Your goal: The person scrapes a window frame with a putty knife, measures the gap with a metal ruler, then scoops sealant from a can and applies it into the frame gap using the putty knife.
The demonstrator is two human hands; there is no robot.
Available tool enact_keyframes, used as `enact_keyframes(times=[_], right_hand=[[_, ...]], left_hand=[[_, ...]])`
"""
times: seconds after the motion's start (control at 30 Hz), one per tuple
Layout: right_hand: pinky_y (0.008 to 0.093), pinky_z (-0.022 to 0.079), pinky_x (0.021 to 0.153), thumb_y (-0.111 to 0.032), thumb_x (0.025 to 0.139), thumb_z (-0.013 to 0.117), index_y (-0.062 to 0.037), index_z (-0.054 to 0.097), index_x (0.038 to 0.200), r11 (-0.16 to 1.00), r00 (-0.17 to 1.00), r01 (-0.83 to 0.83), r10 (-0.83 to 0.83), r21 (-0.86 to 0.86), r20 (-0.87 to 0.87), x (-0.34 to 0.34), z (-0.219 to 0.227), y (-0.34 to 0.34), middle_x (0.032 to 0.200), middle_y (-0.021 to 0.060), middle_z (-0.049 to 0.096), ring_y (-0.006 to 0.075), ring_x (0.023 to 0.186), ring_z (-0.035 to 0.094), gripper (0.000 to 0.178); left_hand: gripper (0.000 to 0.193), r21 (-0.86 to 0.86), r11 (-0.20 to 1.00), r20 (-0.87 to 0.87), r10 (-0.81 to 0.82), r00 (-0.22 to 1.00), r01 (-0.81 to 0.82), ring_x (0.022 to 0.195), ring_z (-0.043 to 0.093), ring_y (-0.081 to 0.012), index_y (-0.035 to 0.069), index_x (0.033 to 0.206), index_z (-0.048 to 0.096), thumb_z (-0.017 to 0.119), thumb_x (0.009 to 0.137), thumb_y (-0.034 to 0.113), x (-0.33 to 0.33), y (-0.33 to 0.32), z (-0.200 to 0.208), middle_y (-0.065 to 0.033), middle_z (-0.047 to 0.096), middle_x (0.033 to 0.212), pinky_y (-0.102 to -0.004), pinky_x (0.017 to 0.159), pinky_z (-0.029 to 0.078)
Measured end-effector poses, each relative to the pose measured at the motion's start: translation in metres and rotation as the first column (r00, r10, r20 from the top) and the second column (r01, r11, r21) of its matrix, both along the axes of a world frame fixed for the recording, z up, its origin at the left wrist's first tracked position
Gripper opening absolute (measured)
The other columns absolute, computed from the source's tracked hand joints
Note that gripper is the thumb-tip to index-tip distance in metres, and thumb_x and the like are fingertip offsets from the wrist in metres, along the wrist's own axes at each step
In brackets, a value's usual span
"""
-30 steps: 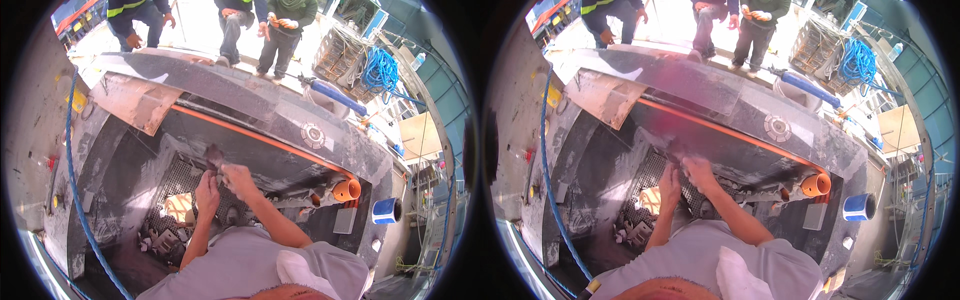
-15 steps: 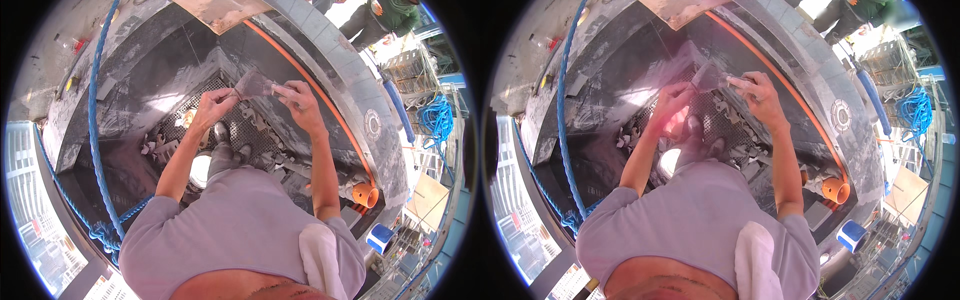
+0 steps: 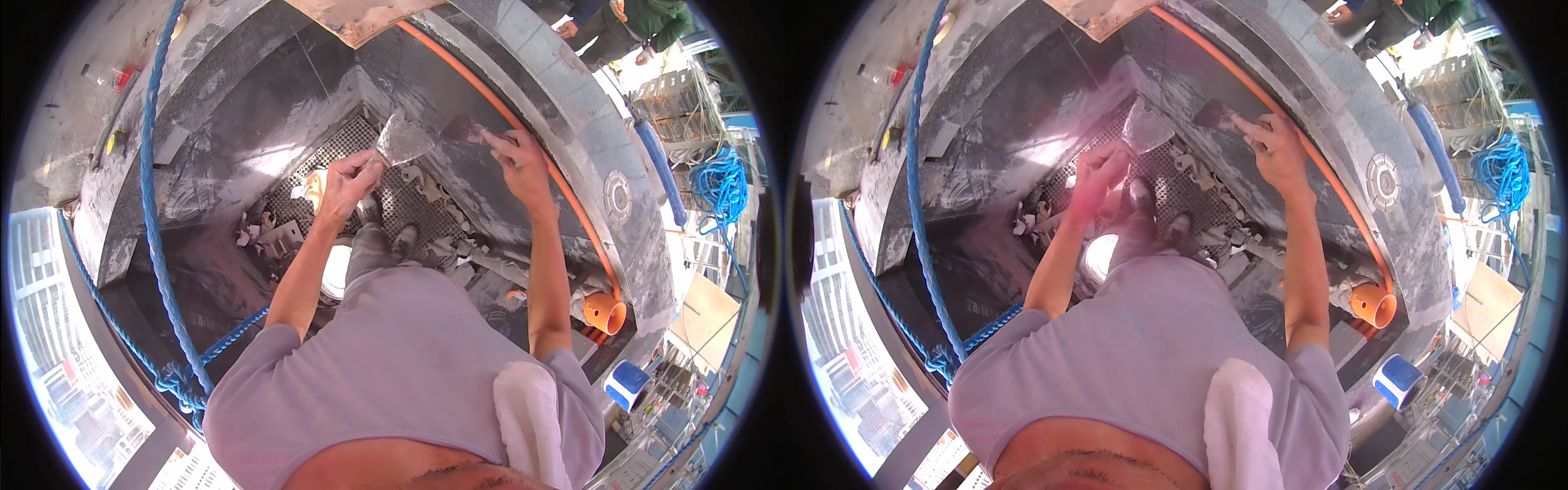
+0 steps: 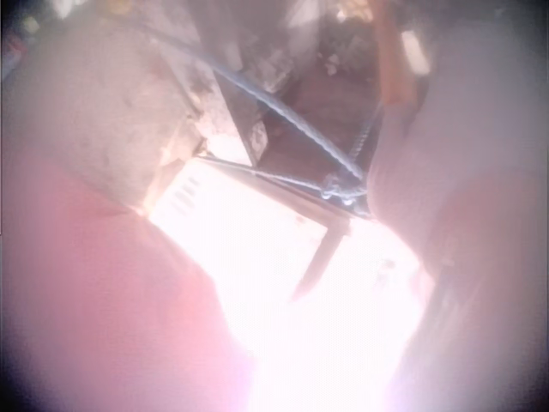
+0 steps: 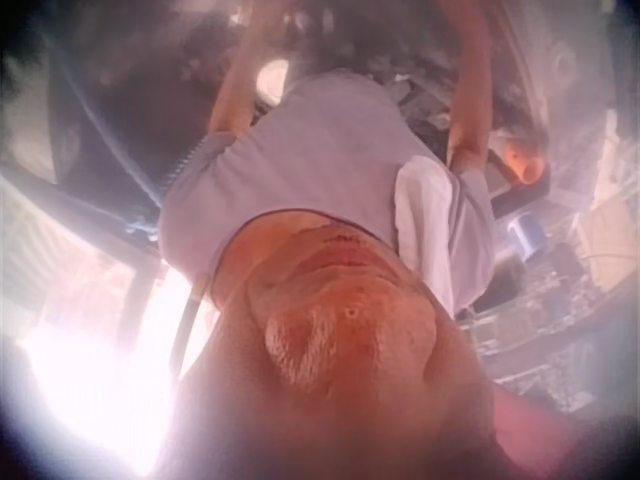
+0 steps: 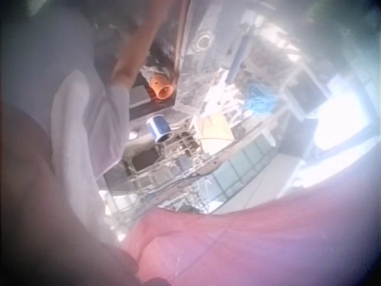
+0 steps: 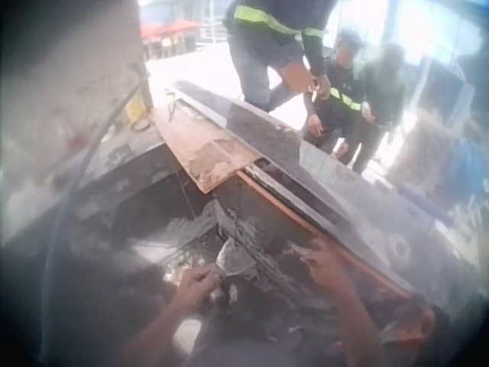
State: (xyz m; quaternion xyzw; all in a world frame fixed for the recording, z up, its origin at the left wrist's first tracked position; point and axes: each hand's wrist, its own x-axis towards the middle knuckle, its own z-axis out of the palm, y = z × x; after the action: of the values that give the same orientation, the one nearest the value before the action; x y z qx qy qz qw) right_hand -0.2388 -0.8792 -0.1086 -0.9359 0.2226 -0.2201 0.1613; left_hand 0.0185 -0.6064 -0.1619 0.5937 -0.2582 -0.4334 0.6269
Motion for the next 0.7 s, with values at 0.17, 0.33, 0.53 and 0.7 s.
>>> enact_keyframes(times=[0.17, 0.33, 0.53, 0.7], right_hand=[[0.0415, 0.058, 0.086, -0.006, 0.096, 0.081, -0.0292, 0.082, 0.135, 0.987, 0.984, 0.058, -0.082, 0.148, 0.157, 0.018, 0.031, 0.059, 0.112, 0.0081, 0.071, 0.0291, 0.102, 0.07, 0.045], [0.0426, 0.058, 0.084, -0.012, 0.098, 0.081, -0.033, 0.081, 0.136, 0.98, 0.978, 0.192, -0.195, 0.05, 0.073, 0.041, 0.001, 0.064, 0.112, 0.0082, 0.071, 0.0292, 0.103, 0.071, 0.044], [0.0417, 0.058, 0.089, -0.014, 0.103, 0.075, -0.0248, 0.074, 0.146, 0.941, 0.971, 0.148, -0.197, 0.303, 0.136, 0.08, -0.04, 0.06, 0.116, 0.0115, 0.073, 0.0287, 0.102, 0.071, 0.045], [0.0409, 0.059, 0.089, -0.021, 0.113, 0.064, -0.0077, 0.062, 0.155, 0.925, 0.955, 0.003, -0.116, 0.381, 0.274, 0.111, -0.123, 0.054, 0.119, 0.0136, 0.075, 0.0267, 0.1, 0.072, 0.044]], left_hand=[[0.033, 0.121, 0.965, 0.349, 0.177, 0.92, -0.231, 0.066, 0.055, -0.0073, 0.004, 0.123, 0.083, 0.076, 0.1, 0.026, -0.004, -0.025, 0.009, 0.0008, 0.068, 0.075, -0.0297, 0.064, 0.049], [0.034, 0.347, 0.916, 0.555, -0.03, 0.831, -0.199, 0.07, 0.073, -0.0177, 0.007, 0.116, 0.084, 0.076, 0.094, 0.032, -0.034, -0.033, 0.063, -0.0099, 0.079, 0.079, -0.0359, 0.072, 0.058], [0.031, 0.233, 0.881, 0.659, 0.168, 0.733, -0.412, 0.076, 0.079, -0.0289, 0.009, 0.11, 0.083, 0.074, 0.097, 0.035, -0.035, -0.005, 0.01, -0.0135, 0.079, 0.083, -0.0419, 0.076, 0.06], [0.04, 0.376, 0.767, 0.55, 0.266, 0.792, -0.519, 0.071, 0.075, -0.0254, 0.005, 0.121, 0.082, 0.074, 0.098, 0.036, 0.002, 0.045, -0.019, -0.0156, 0.076, 0.079, -0.0403, 0.073, 0.058]])
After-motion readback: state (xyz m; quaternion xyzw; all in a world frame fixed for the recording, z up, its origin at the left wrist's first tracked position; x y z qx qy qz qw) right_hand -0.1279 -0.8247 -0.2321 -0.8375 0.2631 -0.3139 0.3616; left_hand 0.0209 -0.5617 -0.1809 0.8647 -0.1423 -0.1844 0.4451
